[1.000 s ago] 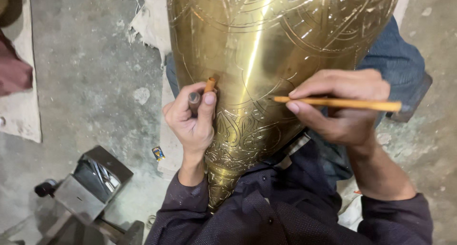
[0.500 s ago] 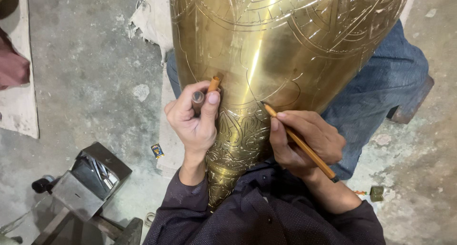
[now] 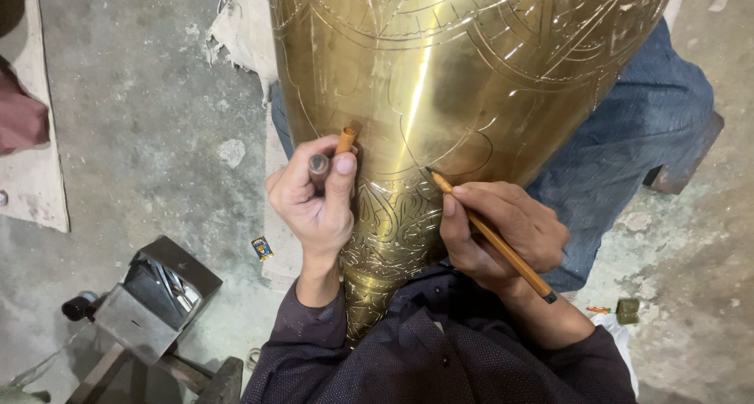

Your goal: The person sits on the floor with a large brass vase held between their legs and draws decorative floral patterns onto its surface with a pencil-like scribe, steadying the vase with the other hand and a wooden support. Earlier they hammer a punch against the vase before resuming drawing the pattern lines.

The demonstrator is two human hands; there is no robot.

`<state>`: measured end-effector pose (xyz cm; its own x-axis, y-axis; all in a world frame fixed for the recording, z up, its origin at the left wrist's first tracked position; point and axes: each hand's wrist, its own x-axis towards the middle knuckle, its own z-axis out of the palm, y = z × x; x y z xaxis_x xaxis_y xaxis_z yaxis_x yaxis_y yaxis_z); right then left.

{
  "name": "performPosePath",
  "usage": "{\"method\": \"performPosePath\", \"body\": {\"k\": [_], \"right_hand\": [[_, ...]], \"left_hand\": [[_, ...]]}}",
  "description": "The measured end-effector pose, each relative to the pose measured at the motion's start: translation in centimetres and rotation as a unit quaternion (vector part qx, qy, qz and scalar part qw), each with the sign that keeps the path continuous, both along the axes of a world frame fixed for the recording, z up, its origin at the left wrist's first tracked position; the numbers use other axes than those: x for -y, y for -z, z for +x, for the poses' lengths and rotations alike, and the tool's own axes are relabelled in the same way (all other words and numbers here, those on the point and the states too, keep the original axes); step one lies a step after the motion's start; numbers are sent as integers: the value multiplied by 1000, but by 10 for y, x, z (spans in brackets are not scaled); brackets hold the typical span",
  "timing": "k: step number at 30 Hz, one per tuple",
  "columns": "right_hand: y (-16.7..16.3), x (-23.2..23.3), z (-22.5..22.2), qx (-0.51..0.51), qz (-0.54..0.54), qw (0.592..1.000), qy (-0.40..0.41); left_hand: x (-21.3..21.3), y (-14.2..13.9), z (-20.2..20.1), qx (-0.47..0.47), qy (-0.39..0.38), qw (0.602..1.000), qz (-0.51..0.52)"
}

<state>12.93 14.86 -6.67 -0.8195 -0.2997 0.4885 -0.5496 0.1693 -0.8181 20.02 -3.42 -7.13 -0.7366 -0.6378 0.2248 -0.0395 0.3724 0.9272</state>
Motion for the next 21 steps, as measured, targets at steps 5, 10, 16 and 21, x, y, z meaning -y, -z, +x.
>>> {"method": "performPosePath", "body": {"k": [5,10,16,21], "right_hand": [[-1,-3,2,4,14,1000,2],[0,-7,4,12,20,1000,2],[3,-9,5,11,16,1000,13],[4,-13,7,44,20,999,21]], "left_hand": [[0,2,2,-1,-2,1000,9],[1,3,2,-2,-4,1000,-2],[2,2,2,-3,-2,1000,-6],[1,1,1,-8,-2,1000,-2]]}}
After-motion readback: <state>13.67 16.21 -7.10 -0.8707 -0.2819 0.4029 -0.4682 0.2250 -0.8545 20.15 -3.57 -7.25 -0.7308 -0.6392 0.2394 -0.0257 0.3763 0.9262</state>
